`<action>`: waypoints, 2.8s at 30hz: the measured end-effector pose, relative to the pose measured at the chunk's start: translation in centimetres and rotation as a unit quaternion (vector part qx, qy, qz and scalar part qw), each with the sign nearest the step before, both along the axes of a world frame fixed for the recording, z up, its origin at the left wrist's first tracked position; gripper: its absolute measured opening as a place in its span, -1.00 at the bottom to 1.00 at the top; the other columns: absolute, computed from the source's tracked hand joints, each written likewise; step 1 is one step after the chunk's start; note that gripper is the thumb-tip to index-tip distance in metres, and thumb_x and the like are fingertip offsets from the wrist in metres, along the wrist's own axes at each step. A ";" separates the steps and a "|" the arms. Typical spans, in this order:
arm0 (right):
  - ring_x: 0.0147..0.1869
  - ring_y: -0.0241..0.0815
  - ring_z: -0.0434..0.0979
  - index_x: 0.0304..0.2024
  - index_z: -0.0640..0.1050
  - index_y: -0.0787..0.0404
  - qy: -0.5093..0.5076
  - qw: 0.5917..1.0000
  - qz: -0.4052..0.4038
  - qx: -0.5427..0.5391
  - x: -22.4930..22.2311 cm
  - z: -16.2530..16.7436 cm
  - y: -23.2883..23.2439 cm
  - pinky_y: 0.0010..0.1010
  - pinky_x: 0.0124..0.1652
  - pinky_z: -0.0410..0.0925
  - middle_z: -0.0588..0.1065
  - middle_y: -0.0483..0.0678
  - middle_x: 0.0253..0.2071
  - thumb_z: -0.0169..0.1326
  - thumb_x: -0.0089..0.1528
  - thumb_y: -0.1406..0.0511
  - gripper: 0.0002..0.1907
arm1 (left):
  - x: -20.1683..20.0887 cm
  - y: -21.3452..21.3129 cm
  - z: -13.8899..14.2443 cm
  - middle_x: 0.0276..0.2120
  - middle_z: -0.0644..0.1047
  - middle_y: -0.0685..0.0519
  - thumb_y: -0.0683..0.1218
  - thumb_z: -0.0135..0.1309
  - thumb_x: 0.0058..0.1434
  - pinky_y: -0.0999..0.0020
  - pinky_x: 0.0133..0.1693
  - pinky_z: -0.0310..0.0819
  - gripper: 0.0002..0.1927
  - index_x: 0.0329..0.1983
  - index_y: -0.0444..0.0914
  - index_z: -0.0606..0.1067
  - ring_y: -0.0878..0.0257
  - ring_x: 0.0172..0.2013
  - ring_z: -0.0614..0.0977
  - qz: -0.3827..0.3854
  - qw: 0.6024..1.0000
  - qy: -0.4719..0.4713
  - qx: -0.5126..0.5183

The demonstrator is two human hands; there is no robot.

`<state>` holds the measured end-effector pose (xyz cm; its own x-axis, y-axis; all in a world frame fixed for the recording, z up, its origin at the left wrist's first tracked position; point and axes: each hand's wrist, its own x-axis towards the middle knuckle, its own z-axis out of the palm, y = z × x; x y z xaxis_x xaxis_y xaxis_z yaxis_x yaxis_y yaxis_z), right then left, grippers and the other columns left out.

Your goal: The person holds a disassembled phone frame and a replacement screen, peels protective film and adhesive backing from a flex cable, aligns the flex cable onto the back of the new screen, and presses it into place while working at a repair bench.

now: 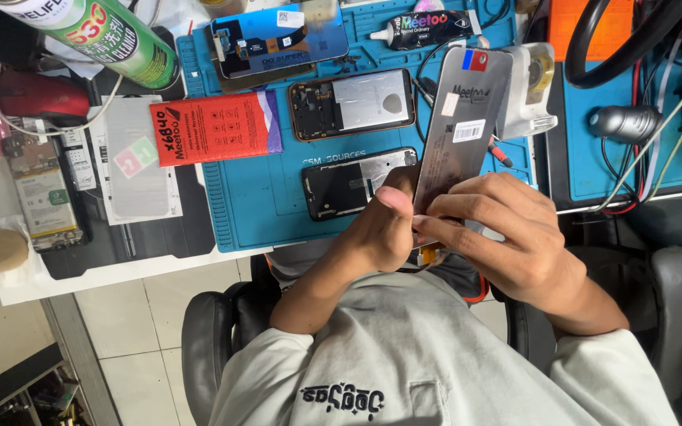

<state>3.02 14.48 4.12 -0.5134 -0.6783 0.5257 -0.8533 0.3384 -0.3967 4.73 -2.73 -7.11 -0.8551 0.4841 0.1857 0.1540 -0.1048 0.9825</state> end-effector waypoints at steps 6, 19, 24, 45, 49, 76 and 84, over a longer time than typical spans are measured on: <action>-0.16 -0.06 0.57 -0.16 0.67 0.30 0.003 1.000 0.006 0.000 0.1 0.2 0.1 -0.29 -0.20 0.43 0.56 -0.02 -0.23 0.28 -0.02 0.34 -0.65 | 0.2 -0.1 -0.1 -0.33 0.54 -0.17 0.13 -0.45 0.46 0.13 -0.23 0.47 -0.42 -0.16 -0.41 0.47 -0.05 -0.29 0.58 0.013 0.998 0.004 -0.062; -0.16 -0.05 0.59 -0.24 0.66 0.31 -0.023 1.000 0.017 -0.011 0.0 0.2 0.4 -0.29 -0.21 0.41 0.57 -0.02 -0.26 0.26 -0.06 0.31 -0.66 | -0.2 0.3 1.3 -0.29 0.51 -0.16 0.27 -0.56 0.50 0.13 -0.16 0.45 -0.29 -0.13 -0.37 0.43 -0.03 -0.30 0.53 0.003 1.000 0.027 0.003; -0.16 -0.07 0.58 -0.19 0.66 0.32 -0.022 0.999 0.001 -0.027 0.2 0.3 0.5 -0.29 -0.20 0.42 0.55 -0.03 -0.26 0.27 -0.03 0.33 -0.65 | -0.1 0.4 1.7 -0.28 0.52 -0.20 0.31 -0.47 0.49 0.13 -0.18 0.45 -0.28 -0.15 -0.39 0.44 -0.08 -0.26 0.55 0.018 0.999 0.044 -0.019; -0.16 -0.08 0.59 -0.19 0.67 0.31 0.000 1.000 0.009 -0.022 0.5 0.8 0.3 -0.32 -0.23 0.41 0.56 -0.02 -0.23 0.31 0.03 0.34 -0.71 | 0.1 0.1 1.5 -0.34 0.51 -0.17 0.10 -0.31 0.36 0.10 -0.22 0.42 -0.56 -0.24 -0.35 0.43 -0.07 -0.31 0.56 -0.002 1.000 0.015 -0.025; -0.16 -0.08 0.58 -0.14 0.67 0.32 0.006 1.000 0.003 -0.003 0.6 1.0 0.4 -0.32 -0.24 0.41 0.56 -0.03 -0.23 0.29 0.02 0.37 -0.67 | 0.1 0.1 1.8 -0.25 0.54 -0.16 0.17 -0.36 0.44 0.18 -0.15 0.46 -0.47 -0.07 -0.36 0.44 -0.03 -0.24 0.59 0.018 0.999 0.041 -0.023; -0.14 -0.03 0.57 -0.22 0.61 0.33 -0.020 0.999 0.045 -0.007 -0.2 0.4 0.7 -0.27 -0.23 0.40 0.52 0.02 -0.18 0.24 0.02 0.32 -0.71 | 0.6 0.4 1.4 -0.31 0.49 -0.14 0.35 -0.55 0.47 0.15 -0.21 0.40 -0.27 -0.21 -0.34 0.41 -0.03 -0.29 0.53 0.018 0.999 0.043 -0.005; -0.15 0.04 0.57 -0.22 0.61 0.25 -0.073 0.995 0.049 0.046 -0.5 0.6 1.4 -0.21 -0.22 0.40 0.50 0.03 -0.19 0.24 -0.03 0.40 -0.70 | 0.4 0.7 1.7 -0.52 0.39 -0.01 0.45 -0.58 0.41 0.23 -0.38 0.29 -0.20 -0.34 -0.32 0.34 0.10 -0.47 0.45 0.001 1.000 0.000 0.026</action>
<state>2.52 15.88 4.69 -0.5091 -0.7703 0.3840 -0.8192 0.2967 -0.4908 5.15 -2.03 -5.43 -0.8559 0.4720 0.2115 0.1548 -0.1564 0.9755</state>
